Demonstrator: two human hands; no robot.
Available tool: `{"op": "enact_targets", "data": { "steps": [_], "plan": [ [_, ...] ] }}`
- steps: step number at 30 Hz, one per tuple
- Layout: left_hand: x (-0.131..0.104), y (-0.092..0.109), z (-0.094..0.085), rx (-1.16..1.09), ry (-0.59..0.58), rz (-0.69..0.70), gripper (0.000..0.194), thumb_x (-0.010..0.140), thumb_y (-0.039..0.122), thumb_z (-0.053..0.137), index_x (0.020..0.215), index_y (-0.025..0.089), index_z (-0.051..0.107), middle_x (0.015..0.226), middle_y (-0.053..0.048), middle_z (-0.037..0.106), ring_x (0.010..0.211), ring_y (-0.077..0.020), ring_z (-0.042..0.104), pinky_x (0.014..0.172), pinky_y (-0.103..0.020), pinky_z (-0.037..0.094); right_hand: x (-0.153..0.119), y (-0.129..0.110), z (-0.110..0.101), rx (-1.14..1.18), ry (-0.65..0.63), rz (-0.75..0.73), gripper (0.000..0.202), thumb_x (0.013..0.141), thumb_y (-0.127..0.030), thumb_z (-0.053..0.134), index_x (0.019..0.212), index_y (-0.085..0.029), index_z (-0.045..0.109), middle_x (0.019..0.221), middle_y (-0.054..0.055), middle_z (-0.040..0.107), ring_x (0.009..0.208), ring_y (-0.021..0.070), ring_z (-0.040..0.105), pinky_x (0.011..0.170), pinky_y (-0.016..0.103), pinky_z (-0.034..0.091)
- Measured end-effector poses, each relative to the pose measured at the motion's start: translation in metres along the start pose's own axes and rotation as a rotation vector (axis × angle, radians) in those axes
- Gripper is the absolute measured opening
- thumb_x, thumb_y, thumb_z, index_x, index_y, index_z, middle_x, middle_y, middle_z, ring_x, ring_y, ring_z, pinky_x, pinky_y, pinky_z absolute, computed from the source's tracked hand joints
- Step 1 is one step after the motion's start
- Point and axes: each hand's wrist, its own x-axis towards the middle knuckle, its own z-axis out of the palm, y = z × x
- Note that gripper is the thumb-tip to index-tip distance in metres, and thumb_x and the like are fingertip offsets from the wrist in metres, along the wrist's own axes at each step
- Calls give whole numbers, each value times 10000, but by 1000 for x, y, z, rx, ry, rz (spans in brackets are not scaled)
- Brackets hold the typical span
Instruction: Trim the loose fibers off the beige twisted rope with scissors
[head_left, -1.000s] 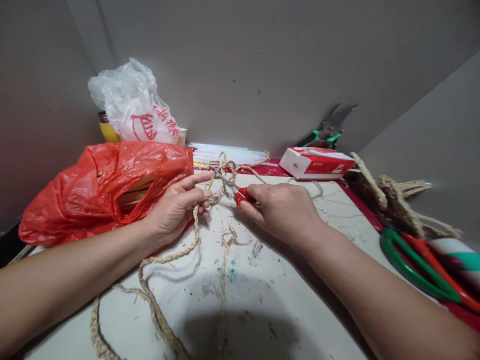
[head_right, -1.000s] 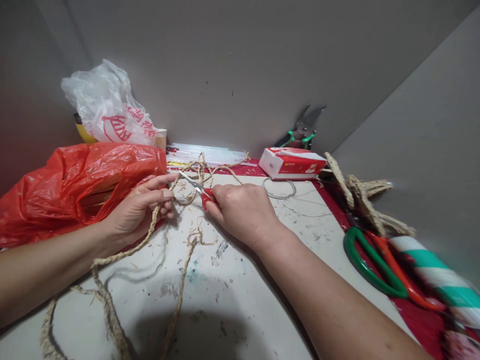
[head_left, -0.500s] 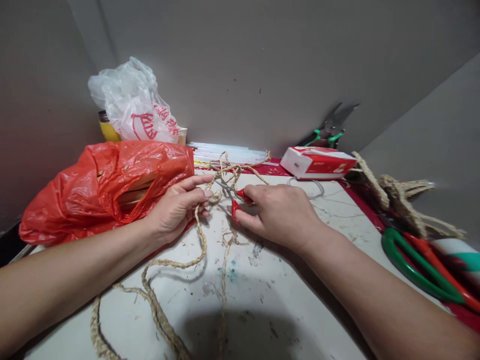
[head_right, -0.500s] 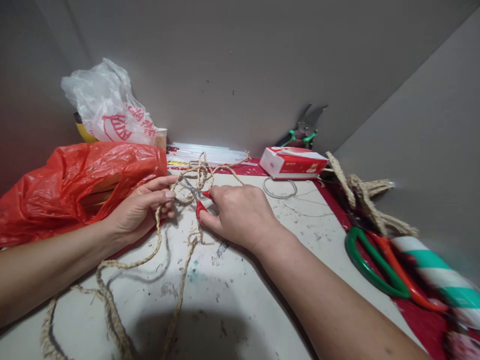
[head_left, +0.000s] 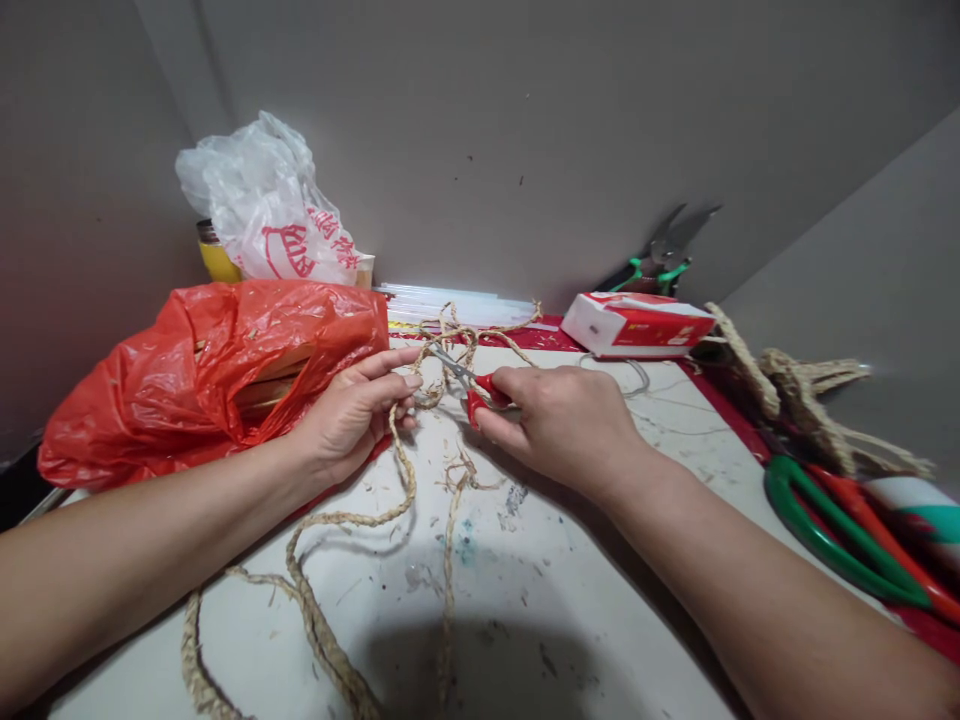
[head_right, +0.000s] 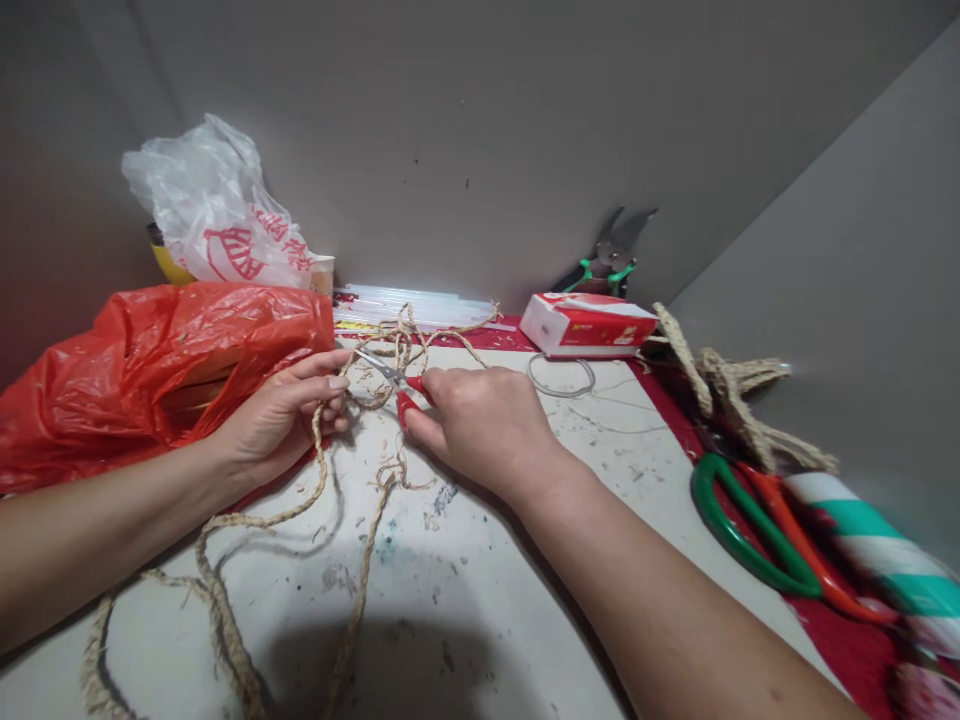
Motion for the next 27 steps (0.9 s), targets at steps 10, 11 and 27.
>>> {"op": "enact_targets", "data": {
  "steps": [10,11,27],
  "plan": [
    [-1,-1,1,3,-14,-23,308,701,77,678,993,170,648,608,35,559,509,-65,502,510,-196,453,1,-6,0,-26,-24,4,352,818,-482,446,794,-183,630,686,60,671,563,172,546,522,279,171],
    [-1,-1,1,3,-12,-27,305,700,76,679,988,171,646,607,35,561,509,-66,502,507,-195,452,1,-6,0,-26,-29,3,354,827,-480,443,786,-185,633,673,56,668,557,169,543,520,278,168],
    [-1,-2,0,-3,-22,-28,279,673,82,704,935,165,658,592,38,568,501,-69,512,505,-202,452,0,-7,-1,-24,28,4,360,785,-495,466,815,-182,640,675,53,668,549,169,536,525,276,182]
  ]
}}
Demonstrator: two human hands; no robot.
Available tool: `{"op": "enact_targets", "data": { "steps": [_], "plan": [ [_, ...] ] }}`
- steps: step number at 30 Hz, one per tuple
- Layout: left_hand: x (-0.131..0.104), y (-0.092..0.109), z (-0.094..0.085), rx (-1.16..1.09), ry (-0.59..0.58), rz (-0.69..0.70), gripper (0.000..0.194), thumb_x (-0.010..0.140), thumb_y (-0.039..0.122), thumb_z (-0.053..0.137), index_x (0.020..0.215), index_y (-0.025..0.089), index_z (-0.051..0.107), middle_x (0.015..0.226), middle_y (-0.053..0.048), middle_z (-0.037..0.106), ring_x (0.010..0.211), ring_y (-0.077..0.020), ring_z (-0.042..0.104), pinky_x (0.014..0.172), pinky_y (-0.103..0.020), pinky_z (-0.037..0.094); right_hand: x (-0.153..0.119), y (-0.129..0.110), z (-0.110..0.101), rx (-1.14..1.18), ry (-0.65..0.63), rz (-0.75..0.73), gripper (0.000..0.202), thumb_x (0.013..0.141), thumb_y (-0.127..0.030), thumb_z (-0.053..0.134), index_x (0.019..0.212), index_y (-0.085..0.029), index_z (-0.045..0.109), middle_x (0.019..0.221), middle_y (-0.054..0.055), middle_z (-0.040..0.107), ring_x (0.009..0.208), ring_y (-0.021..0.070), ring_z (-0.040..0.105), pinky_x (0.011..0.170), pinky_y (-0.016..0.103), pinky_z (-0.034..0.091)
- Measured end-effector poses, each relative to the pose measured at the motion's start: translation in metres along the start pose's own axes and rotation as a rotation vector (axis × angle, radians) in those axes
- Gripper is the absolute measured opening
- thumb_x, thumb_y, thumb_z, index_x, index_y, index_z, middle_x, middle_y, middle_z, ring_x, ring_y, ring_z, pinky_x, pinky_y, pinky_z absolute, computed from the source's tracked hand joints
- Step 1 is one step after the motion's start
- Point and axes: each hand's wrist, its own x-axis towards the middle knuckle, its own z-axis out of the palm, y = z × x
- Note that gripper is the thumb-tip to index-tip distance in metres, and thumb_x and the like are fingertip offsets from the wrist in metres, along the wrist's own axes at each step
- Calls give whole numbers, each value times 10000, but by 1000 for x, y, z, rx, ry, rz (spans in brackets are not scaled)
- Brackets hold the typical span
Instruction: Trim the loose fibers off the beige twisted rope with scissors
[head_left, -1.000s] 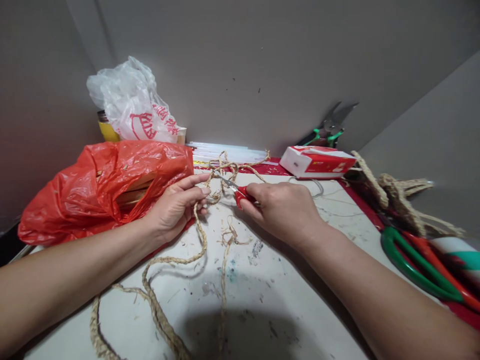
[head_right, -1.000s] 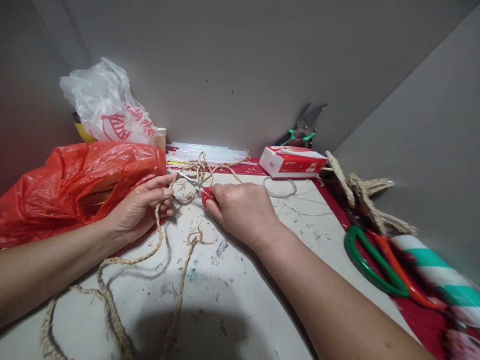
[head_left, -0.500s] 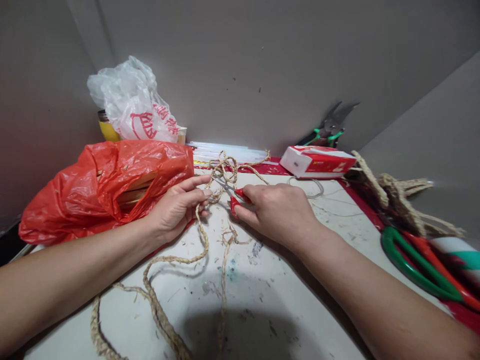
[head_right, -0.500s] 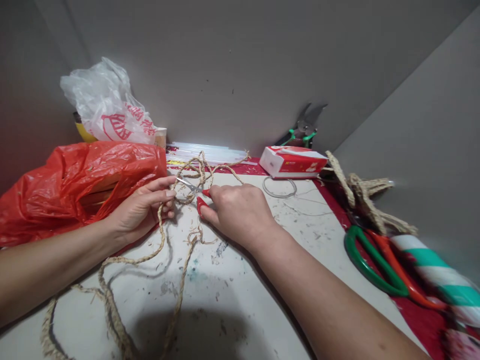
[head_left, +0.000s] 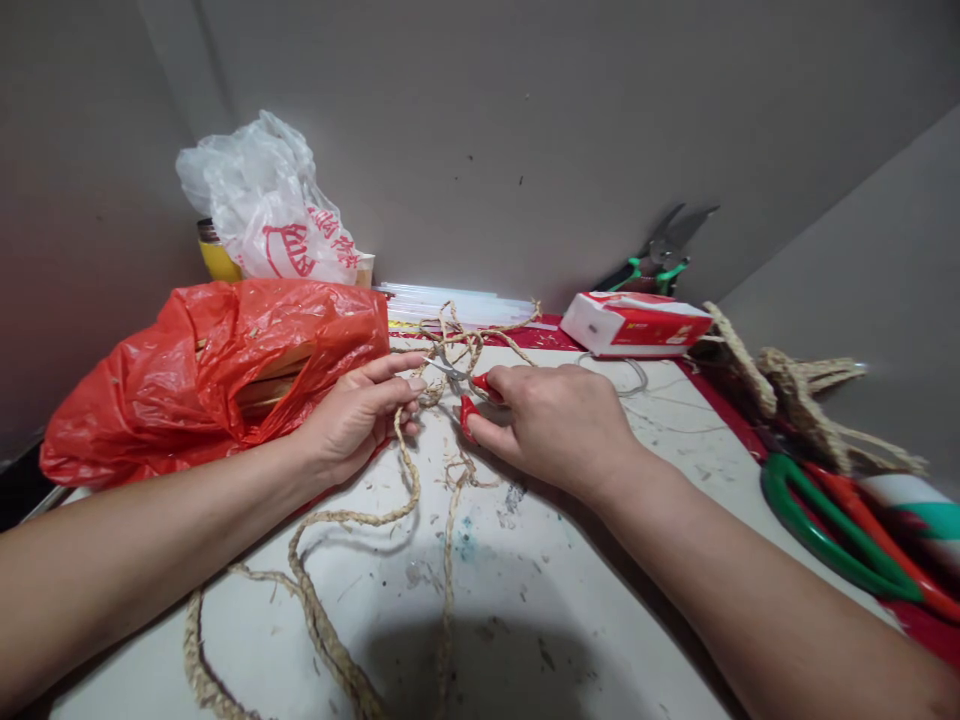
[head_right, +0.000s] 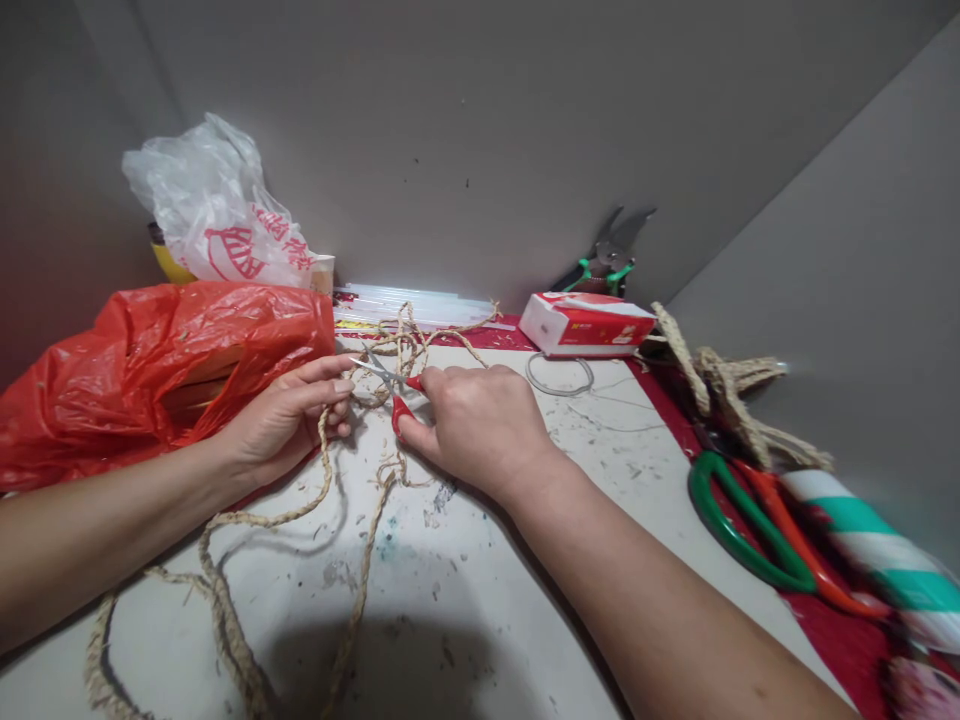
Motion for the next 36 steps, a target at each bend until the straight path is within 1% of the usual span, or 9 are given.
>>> {"op": "enact_targets", "data": {
  "steps": [5,8,12,17,20,23,27,32,36],
  "plan": [
    [1,-2,0,14,18,36,302,646,107,738,935,158,665,599,34,594,490,-68,509,495,-203,445,-1,0,-1,-29,-15,2,366,817,-492,450,767,-190,650,637,54,660,536,165,527,523,284,171],
    [1,-2,0,18,37,54,309,645,104,741,941,159,673,591,37,595,489,-64,509,492,-194,443,-1,2,1,-32,-6,-3,351,847,-444,442,729,-192,656,604,48,645,527,151,513,522,285,168],
    [1,-1,0,36,45,57,315,655,103,735,960,152,676,596,32,597,489,-61,509,492,-188,442,0,5,1,-11,4,34,362,863,-422,420,720,-193,661,603,46,645,521,147,506,520,283,169],
    [2,-2,-1,49,52,50,278,641,139,754,908,136,675,622,21,603,495,-61,516,501,-190,449,0,1,-2,8,-54,48,382,817,-487,423,726,-193,649,619,51,657,530,163,528,515,280,179],
    [2,-4,-2,55,47,82,285,624,159,767,895,149,678,618,29,598,494,-62,507,502,-200,451,0,-3,-4,1,-78,44,379,790,-497,430,767,-191,652,646,63,671,542,176,548,516,285,186],
    [2,-6,-2,132,55,149,281,628,177,766,896,164,683,584,39,589,485,-63,493,509,-204,440,1,-5,-5,-6,-98,50,382,790,-495,425,786,-189,653,661,71,678,552,186,562,516,287,188],
    [2,-7,-3,272,105,215,275,649,191,752,913,166,683,537,47,559,481,-65,476,515,-201,413,0,-8,-5,2,-119,58,377,796,-501,435,782,-196,656,651,67,676,553,189,566,510,283,171],
    [1,-6,-3,324,122,243,283,662,211,742,935,171,682,550,45,557,488,-73,478,529,-212,416,0,-6,-5,31,-151,38,367,855,-454,408,770,-207,667,636,52,674,546,168,553,506,280,163],
    [1,-6,-2,327,156,241,300,641,220,756,927,168,681,566,40,563,493,-77,484,520,-210,407,1,-2,-6,33,-117,64,375,878,-428,381,781,-211,672,655,49,679,550,161,545,506,281,169]
  ]
}}
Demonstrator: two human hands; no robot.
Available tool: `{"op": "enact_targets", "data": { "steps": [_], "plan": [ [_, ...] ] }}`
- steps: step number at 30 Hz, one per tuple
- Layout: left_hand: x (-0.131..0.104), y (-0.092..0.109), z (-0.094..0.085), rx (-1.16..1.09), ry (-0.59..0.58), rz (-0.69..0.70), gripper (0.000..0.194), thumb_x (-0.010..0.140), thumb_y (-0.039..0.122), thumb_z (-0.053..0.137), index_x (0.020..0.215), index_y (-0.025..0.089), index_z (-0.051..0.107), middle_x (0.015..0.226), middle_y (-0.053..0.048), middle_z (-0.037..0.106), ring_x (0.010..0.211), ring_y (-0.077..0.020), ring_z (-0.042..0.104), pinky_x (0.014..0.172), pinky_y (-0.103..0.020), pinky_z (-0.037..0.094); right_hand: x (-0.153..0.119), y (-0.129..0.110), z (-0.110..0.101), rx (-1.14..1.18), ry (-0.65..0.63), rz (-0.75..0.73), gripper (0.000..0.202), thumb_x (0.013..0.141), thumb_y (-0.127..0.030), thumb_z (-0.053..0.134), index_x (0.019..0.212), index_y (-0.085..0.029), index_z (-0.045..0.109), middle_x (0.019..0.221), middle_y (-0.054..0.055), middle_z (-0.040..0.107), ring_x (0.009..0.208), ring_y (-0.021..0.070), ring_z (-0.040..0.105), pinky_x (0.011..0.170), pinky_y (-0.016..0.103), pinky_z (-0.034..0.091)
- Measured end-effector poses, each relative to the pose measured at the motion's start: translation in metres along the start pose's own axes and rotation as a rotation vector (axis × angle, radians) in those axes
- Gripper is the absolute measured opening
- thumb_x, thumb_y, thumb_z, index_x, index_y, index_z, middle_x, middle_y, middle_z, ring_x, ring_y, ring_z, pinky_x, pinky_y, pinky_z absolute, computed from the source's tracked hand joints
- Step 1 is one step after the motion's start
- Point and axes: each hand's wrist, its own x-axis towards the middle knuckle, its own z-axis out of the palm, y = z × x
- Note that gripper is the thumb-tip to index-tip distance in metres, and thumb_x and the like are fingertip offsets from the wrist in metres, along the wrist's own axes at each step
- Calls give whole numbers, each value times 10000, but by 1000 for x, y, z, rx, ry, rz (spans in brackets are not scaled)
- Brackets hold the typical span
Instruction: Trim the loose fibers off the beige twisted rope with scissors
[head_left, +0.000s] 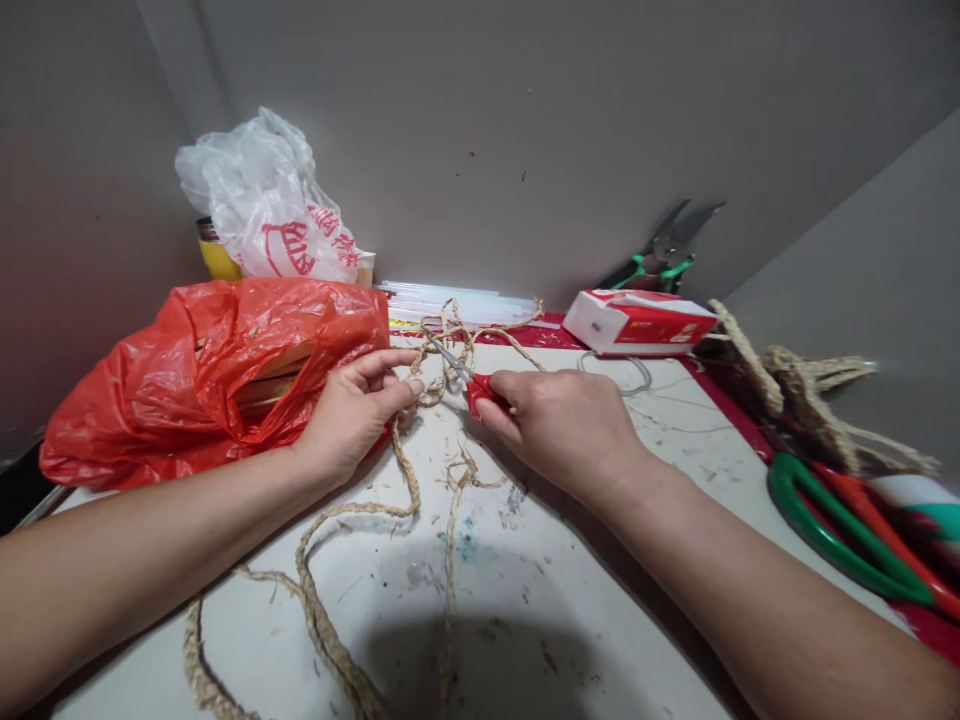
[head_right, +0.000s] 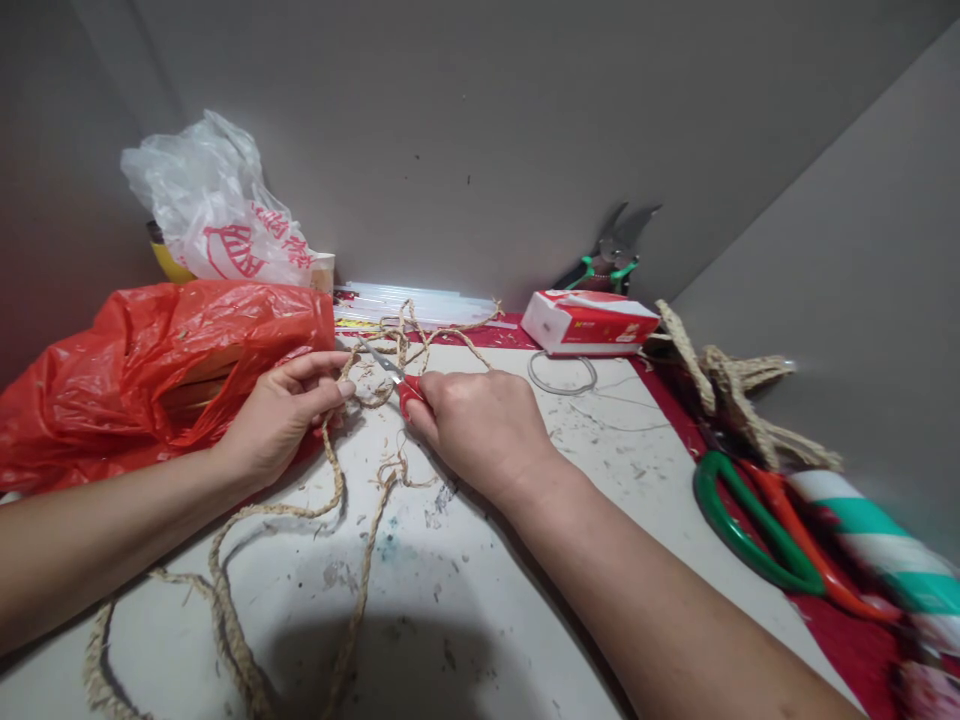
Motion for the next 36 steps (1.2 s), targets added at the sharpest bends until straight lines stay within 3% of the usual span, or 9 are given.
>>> {"op": "enact_targets", "data": {
  "steps": [7,14,20,27,36],
  "plan": [
    [-1,0,1,27,-8,31,258,676,193,724,925,157,665,510,74,482,478,-63,452,519,-196,383,-1,-6,-1,-21,-18,0,379,803,-500,428,796,-200,660,665,65,678,567,186,565,518,284,187],
    [1,-2,1,48,14,28,278,672,183,720,944,149,675,542,58,526,496,-67,462,526,-204,392,-1,-6,-2,-22,-65,8,372,864,-463,394,802,-215,665,670,58,683,577,180,574,512,283,170],
    [0,0,2,-27,23,-22,282,669,186,723,943,141,678,575,41,568,489,-63,467,520,-207,400,0,-1,3,13,5,58,364,861,-443,399,767,-206,659,648,49,673,568,166,565,504,273,170],
    [2,-1,-1,-165,-105,-136,268,712,222,706,964,143,660,587,4,622,508,-82,528,524,-200,429,-1,-3,5,33,21,-40,350,778,-498,470,750,-197,645,636,51,670,547,171,551,515,274,173],
    [5,-1,-3,-227,-234,-167,230,808,131,577,1030,104,631,669,-37,636,531,-87,543,513,-196,453,1,7,9,41,18,3,349,863,-428,398,779,-216,662,665,41,680,562,157,551,513,273,167]
  ]
}}
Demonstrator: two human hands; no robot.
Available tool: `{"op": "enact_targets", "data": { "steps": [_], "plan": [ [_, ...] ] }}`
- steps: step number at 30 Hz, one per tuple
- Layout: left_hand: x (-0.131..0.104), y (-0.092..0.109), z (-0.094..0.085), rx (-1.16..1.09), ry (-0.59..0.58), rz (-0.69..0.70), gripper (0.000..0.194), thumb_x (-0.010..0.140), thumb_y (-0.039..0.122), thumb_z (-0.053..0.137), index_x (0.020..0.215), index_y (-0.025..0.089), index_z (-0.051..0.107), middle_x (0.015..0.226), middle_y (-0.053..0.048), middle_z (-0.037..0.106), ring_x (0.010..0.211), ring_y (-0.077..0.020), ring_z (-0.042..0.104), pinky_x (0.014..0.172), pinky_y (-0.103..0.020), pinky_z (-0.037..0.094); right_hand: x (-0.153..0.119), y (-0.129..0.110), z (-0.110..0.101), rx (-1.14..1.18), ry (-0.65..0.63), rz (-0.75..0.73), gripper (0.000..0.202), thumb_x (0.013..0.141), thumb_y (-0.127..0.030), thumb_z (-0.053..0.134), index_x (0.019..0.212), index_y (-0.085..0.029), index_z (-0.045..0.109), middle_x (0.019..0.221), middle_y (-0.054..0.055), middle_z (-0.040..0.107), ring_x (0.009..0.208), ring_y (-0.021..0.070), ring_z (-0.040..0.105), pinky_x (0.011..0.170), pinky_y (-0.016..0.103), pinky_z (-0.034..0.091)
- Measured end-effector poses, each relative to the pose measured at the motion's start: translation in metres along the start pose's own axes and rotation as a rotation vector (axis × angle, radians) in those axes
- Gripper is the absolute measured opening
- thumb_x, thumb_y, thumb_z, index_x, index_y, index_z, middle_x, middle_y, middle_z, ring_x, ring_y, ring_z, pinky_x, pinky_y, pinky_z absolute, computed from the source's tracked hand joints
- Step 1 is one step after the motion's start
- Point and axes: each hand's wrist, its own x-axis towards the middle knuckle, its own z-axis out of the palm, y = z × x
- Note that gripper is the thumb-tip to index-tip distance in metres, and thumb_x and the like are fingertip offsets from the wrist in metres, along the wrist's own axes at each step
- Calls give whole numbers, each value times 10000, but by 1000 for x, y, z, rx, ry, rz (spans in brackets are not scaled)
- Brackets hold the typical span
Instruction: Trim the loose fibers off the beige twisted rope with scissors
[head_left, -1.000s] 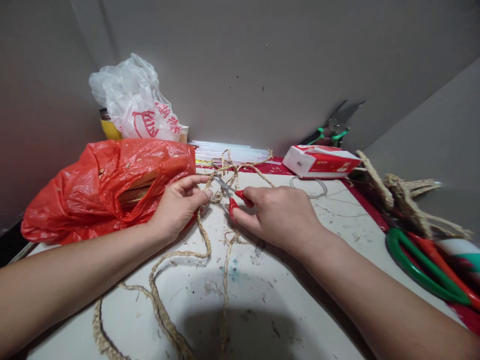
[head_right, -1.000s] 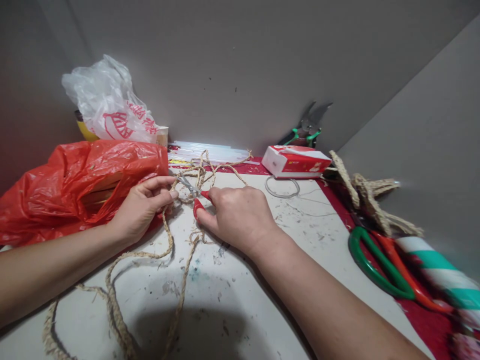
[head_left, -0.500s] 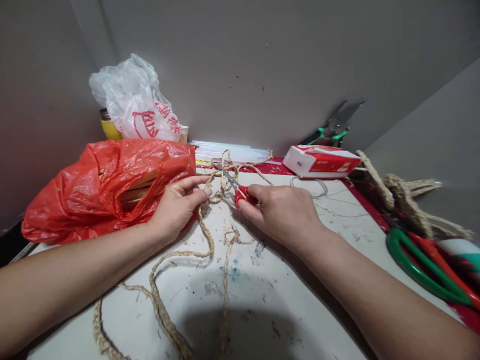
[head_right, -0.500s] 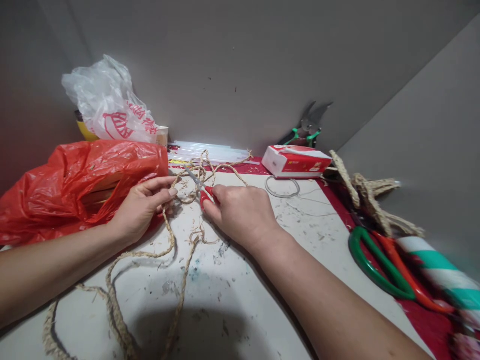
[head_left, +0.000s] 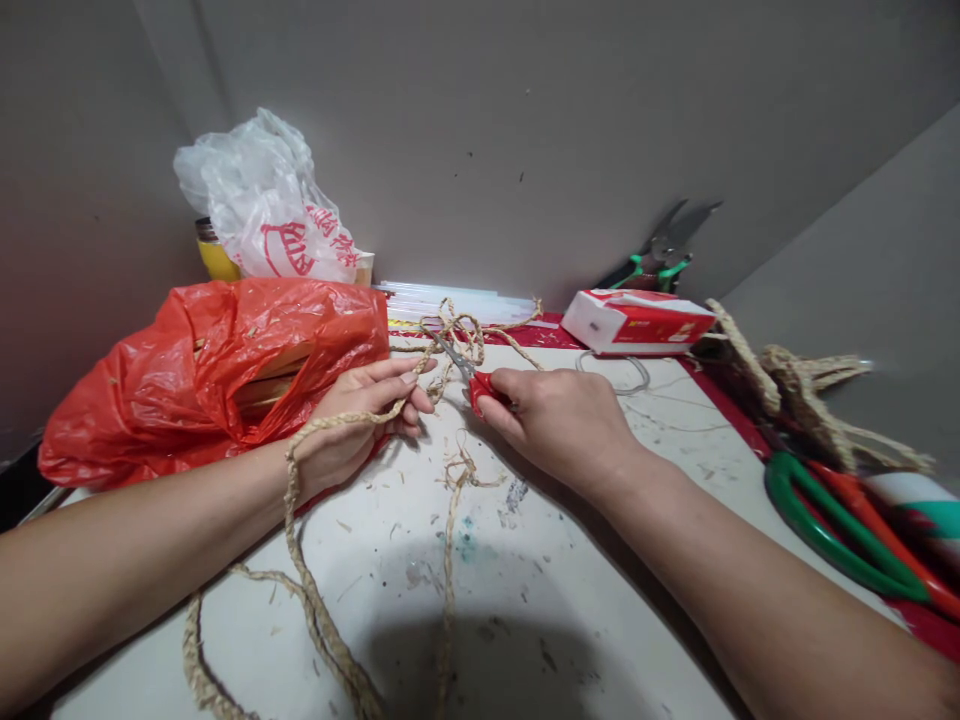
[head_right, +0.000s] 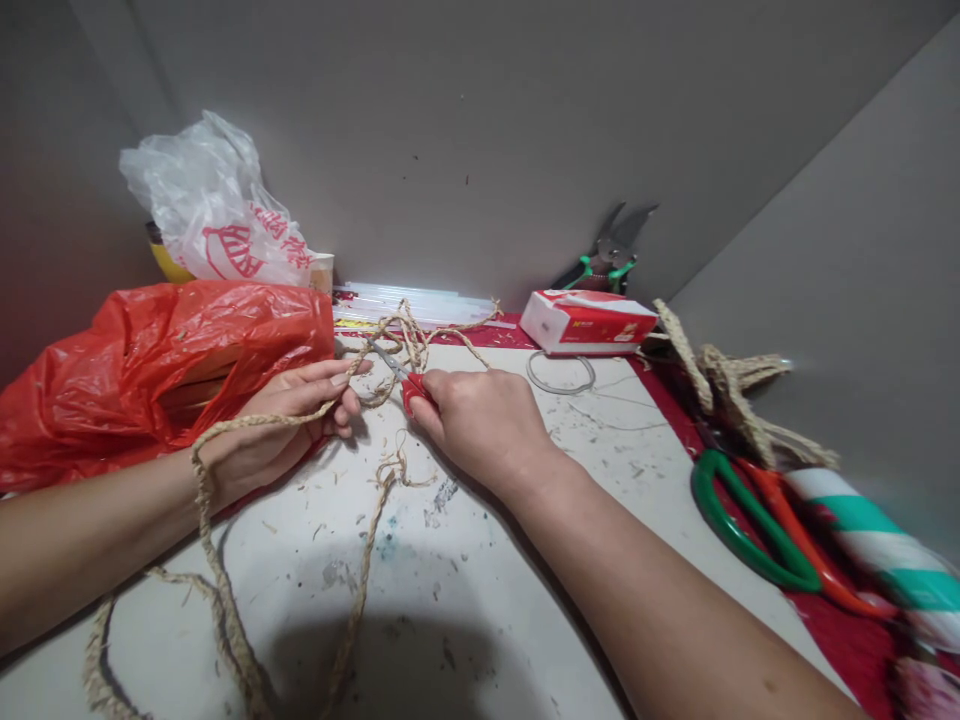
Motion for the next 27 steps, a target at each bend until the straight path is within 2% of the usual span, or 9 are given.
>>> {"op": "enact_targets", "data": {
  "steps": [3,7,15,19,24,27],
  "plan": [
    [-1,2,0,-33,-10,-5,196,820,106,544,1004,96,611,682,-46,635,522,-83,542,508,-190,448,-1,-1,-1,12,5,-17,364,830,-463,414,740,-201,651,625,40,658,551,154,540,515,271,175],
    [-3,3,1,-60,9,-27,170,813,79,529,974,101,579,691,-53,640,519,-92,557,522,-204,468,-1,-5,-3,2,-53,-62,370,779,-505,446,753,-196,647,608,47,645,543,163,536,515,273,166],
    [-3,5,1,-63,0,-32,202,817,89,538,1015,100,578,723,-49,637,553,-88,556,526,-194,473,2,1,-1,-13,-100,-44,366,869,-440,393,791,-218,674,646,43,669,566,155,546,518,280,162],
    [-3,3,-1,-55,-19,-33,264,826,113,542,1086,101,587,745,-47,640,570,-82,556,537,-189,471,1,3,0,14,-51,-17,363,853,-443,402,759,-210,664,631,39,662,555,153,540,514,275,170],
    [-3,3,-1,-62,-1,-20,195,802,112,575,996,120,596,740,-50,658,553,-86,563,532,-196,475,0,-3,-3,17,-51,-75,355,786,-491,450,747,-198,646,612,39,647,545,162,538,516,269,169],
    [-3,5,3,-40,26,-45,161,797,106,581,957,120,590,721,-46,650,541,-87,556,520,-199,473,1,-4,-5,-16,-95,-88,374,818,-486,427,784,-199,665,626,51,657,553,171,546,519,273,164]
  ]
}}
